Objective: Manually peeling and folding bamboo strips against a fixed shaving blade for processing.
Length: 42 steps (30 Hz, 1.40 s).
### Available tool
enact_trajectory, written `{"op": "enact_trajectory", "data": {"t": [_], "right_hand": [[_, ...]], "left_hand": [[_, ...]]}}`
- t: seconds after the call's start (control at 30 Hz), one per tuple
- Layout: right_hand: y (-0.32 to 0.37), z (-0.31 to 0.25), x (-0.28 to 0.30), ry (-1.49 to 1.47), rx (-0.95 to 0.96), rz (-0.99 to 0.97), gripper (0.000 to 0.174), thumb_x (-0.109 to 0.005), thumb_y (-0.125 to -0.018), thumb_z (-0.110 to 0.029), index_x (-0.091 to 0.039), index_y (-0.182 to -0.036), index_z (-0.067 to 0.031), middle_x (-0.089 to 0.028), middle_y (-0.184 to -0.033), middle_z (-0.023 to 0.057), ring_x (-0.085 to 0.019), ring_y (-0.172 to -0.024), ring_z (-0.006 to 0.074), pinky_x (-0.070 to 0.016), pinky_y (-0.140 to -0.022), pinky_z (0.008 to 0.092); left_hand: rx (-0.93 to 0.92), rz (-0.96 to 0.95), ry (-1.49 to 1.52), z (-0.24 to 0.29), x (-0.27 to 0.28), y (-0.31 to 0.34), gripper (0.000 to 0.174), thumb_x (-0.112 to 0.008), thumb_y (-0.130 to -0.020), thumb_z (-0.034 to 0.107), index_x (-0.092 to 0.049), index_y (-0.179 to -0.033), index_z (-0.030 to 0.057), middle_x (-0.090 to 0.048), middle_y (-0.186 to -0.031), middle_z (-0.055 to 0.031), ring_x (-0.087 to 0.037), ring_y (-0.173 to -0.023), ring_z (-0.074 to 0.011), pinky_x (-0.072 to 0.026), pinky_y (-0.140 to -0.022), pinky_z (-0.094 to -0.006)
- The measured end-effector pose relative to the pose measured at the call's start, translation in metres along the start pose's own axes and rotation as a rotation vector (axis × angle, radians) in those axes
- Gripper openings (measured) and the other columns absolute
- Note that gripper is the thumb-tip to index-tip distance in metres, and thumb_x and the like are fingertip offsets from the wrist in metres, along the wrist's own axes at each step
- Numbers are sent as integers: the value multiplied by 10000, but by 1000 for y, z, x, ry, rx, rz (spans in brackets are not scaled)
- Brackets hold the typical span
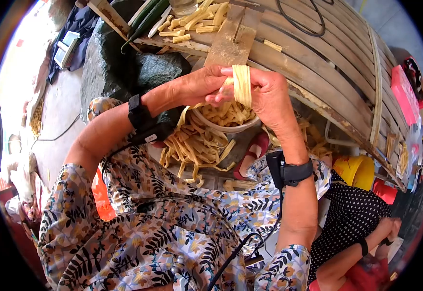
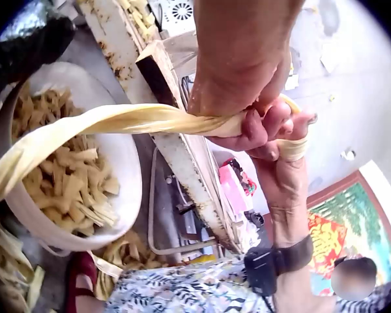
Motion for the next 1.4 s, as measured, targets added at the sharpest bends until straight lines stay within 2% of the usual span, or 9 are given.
{"op": "enact_trajectory", "data": {"t": [0.17, 0.2, 0.3, 0.53, 0.67, 0.8, 1.0, 1.2, 1.4], "right_hand": [[0, 18, 6, 252, 79, -3, 212, -677, -738, -108, -657, -937, -37, -656, -716, 61, -610, -632, 74, -501, -555, 206], [4, 9, 1, 223, -151, -50, 219, -690, -729, -137, -662, -930, -54, -662, -728, 56, -607, -598, 72, -495, -518, 202], [0, 6, -2, 516, 170, -12, 204, -699, -692, -201, -665, -850, -77, -611, -692, 38, -585, -570, 157, -463, -496, 270], [-5, 15, 5, 999, 434, 510, 146, -642, -645, -150, -627, -780, -95, -577, -787, 43, -568, -718, 236, -453, -595, 333], [-11, 13, 2, 830, 189, 478, 147, -624, -703, -156, -643, -836, -97, -622, -793, 80, -602, -685, 252, -461, -574, 330], [-18, 26, 4, 438, -36, 334, 113, -625, -728, -124, -670, -825, -89, -616, -659, 119, -602, -568, 229, -447, -525, 300], [-20, 40, -2, 666, -36, 289, 89, -612, -697, -71, -651, -774, -51, -625, -732, 104, -595, -615, 249, -458, -578, 307], [-14, 40, -12, 805, 241, 330, 121, -610, -695, -51, -628, -799, 9, -609, -973, 91, -588, -806, 250, -463, -689, 291], [-12, 38, 14, -49, 143, 431, 116, -617, -757, -20, -639, -842, 56, -601, -1012, 73, -562, -844, 131, -445, -749, 239]], "left_hand": [[145, -164, 167, -12, -10, 5, 253, -531, -872, 276, -510, -940, 33, -498, -666, -27, -345, -437, -9, -292, -409, -125], [167, -204, 216, -17, -10, 6, 297, -560, -853, 284, -514, -979, 19, -497, -669, -33, -347, -440, -10, -296, -411, -125], [267, -91, 268, -27, 4, 7, 397, -637, -795, 277, -494, -1054, 12, -506, -702, -21, -414, -502, -9, -356, -441, -135], [-171, 372, 11, -9, 14, -3, 180, -476, -891, 139, -526, -995, 1, -557, -791, -22, -451, -541, -36, -345, -463, -153], [-274, 681, -183, 12, -3, 5, 184, -463, -897, 140, -556, -967, -2, -568, -741, -32, -473, -536, -45, -383, -479, -157], [-237, 562, -376, 19, 2, 11, 265, -441, -919, 220, -559, -938, -16, -572, -692, -39, -519, -523, -69, -435, -479, -183], [-147, 546, -963, 16, -3, 11, 331, -560, -853, 275, -507, -772, -41, -551, -574, -62, -539, -487, -104, -432, -440, -256], [-321, 588, -833, 2, 10, 12, 183, -489, -863, 154, -458, -958, 0, -536, -571, -58, -529, -469, -105, -435, -433, -257], [-84, 567, -241, 6, 8, 15, 317, -508, -875, 282, -480, -1050, 19, -474, -668, 22, -435, -565, -43, -381, -503, -177]]}}
Point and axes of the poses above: each hand's wrist, its own y-axis away from the middle knuckle, its own x-axis out of the back of the hand, z = x × y, the point moved 3 cm from there along -y, towards the middle knuckle
